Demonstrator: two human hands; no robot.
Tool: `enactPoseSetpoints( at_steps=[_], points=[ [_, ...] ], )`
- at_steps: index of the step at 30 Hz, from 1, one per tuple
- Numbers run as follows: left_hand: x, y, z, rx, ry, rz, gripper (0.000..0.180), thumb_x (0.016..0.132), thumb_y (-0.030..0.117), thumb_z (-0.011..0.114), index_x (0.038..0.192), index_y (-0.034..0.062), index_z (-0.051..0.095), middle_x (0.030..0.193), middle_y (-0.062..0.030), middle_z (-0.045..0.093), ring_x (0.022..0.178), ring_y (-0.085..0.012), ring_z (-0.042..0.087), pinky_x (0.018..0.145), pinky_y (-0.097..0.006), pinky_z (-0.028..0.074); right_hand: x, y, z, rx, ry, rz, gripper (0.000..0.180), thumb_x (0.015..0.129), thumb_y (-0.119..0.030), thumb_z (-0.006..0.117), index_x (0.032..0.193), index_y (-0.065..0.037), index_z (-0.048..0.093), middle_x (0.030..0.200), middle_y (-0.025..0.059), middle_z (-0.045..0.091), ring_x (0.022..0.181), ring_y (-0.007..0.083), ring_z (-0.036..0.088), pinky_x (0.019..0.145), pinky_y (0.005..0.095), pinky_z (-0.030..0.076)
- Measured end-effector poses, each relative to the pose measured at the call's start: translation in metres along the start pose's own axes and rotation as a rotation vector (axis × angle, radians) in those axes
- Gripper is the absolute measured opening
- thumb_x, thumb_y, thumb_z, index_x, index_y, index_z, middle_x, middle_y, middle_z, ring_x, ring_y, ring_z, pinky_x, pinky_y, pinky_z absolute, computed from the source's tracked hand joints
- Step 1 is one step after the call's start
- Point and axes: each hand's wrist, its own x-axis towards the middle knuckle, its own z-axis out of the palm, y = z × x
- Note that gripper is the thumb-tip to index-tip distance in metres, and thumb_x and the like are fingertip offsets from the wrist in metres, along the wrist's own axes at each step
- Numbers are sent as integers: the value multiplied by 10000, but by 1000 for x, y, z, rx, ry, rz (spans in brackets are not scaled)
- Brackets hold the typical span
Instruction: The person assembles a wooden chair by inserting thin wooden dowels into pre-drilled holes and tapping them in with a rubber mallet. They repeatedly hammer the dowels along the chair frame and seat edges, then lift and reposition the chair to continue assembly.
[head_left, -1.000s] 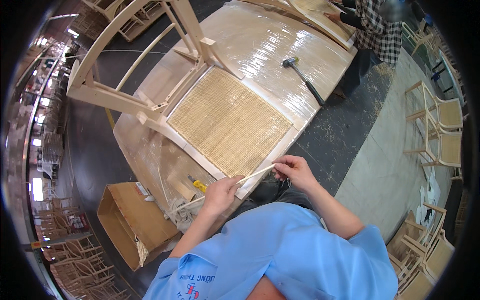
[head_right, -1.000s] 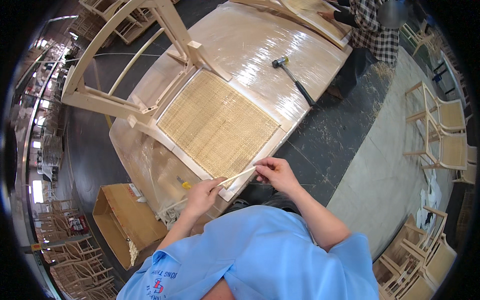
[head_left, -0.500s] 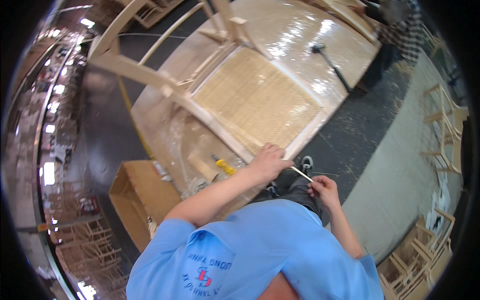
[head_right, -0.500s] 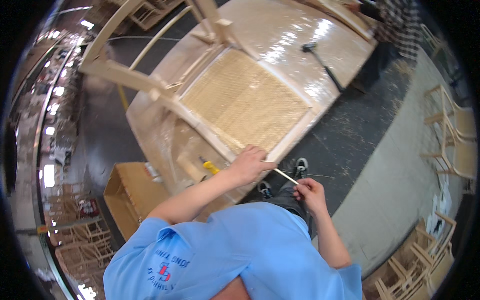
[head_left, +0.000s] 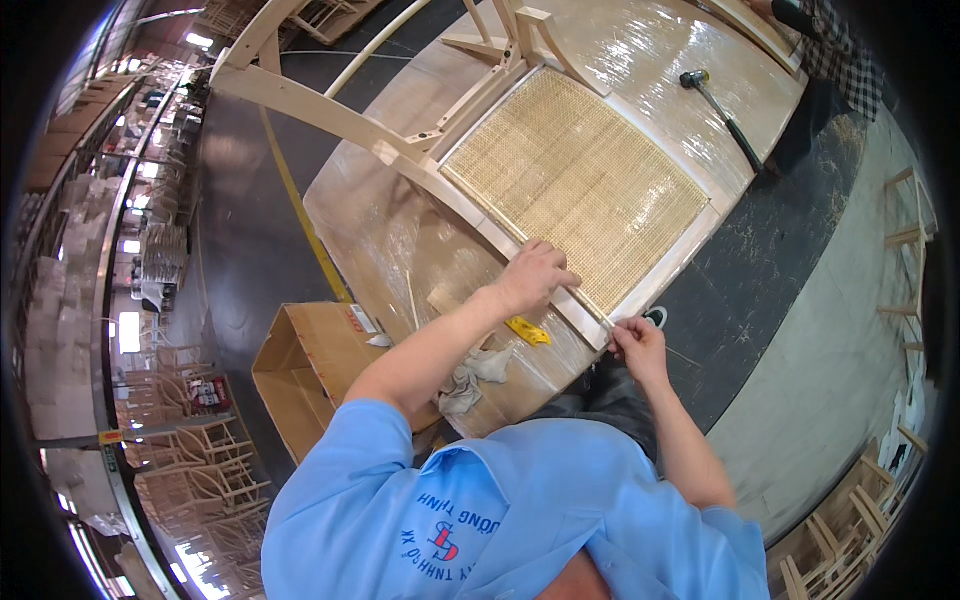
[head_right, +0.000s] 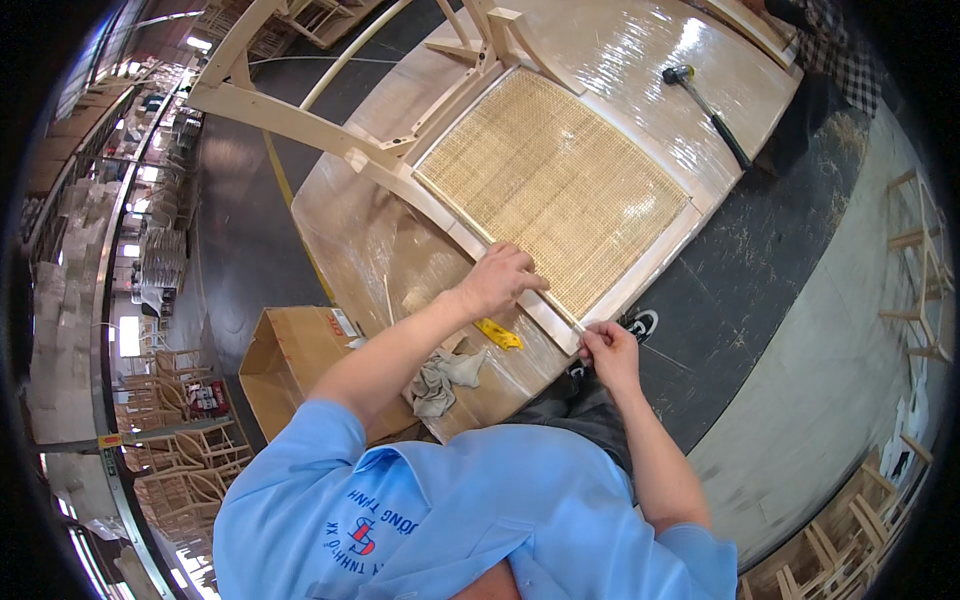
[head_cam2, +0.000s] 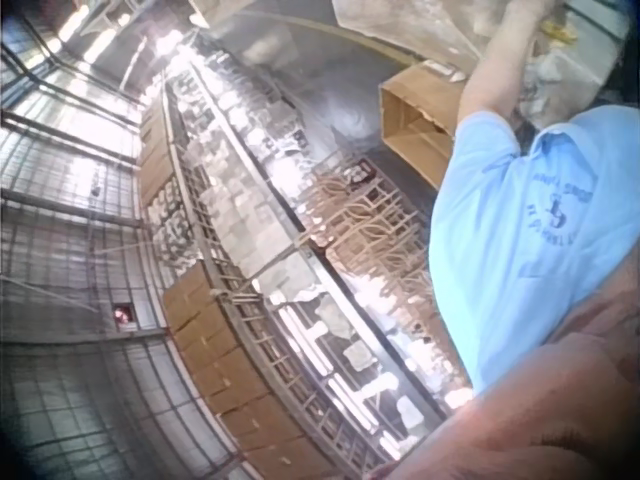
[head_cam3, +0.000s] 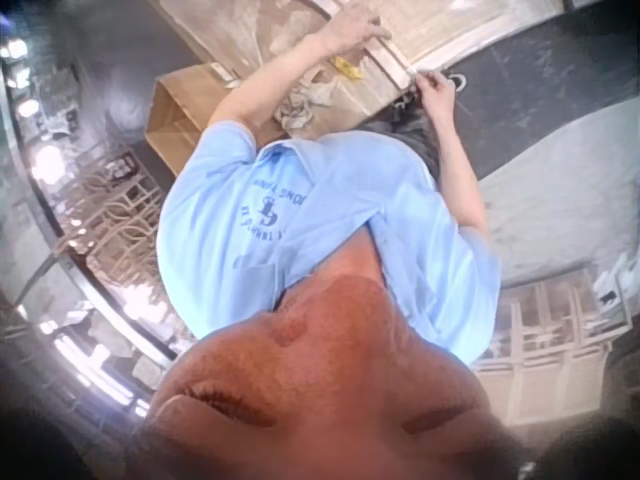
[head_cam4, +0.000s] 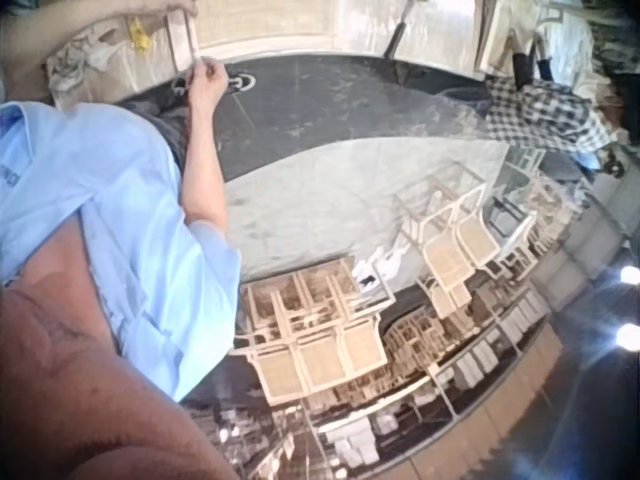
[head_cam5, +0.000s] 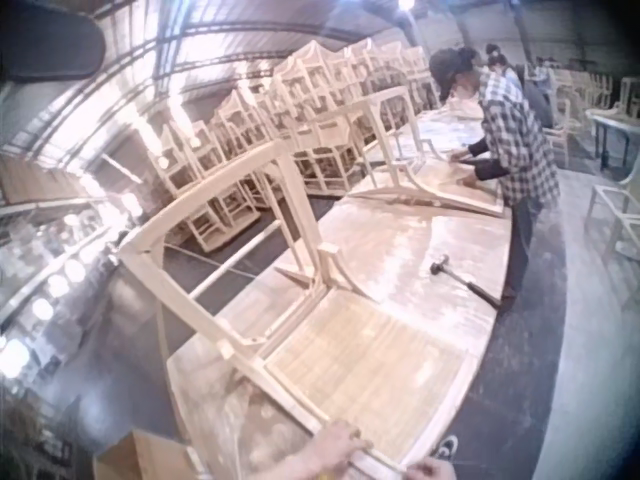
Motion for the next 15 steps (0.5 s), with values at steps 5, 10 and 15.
enactPoseSetpoints(
  at_steps=[5, 10, 15],
  points=[
    [2, -2, 5, -31, -26, 77, 328, 801, 105, 673, 1069, 264, 777, 995, -20, 622, 1051, -246, 585, 985, -416, 412, 14, 7, 22, 49, 71, -80, 72, 958, -47, 644, 979, 20, 658, 770, 52, 678, 621, 104, 624, 538, 244, 493],
    [-2, -8, 12, -88, -13, 104, 359, 803, 92, 683, 1099, 270, 780, 1000, -26, 616, 1045, -245, 583, 951, -416, 425, 12, 13, 22, 52, 82, -95, 171, 944, -58, 675, 1078, 48, 683, 777, 55, 688, 615, 98, 621, 568, 251, 525],
    [-8, -9, 18, -143, -36, 122, 368, 796, 77, 686, 1097, 263, 786, 1005, -34, 602, 1012, -256, 577, 930, -410, 430, -12, 29, -19, -36, 289, -85, 192, 946, -75, 685, 1107, 30, 692, 797, 47, 689, 641, 94, 624, 581, 256, 537]
  ],
)
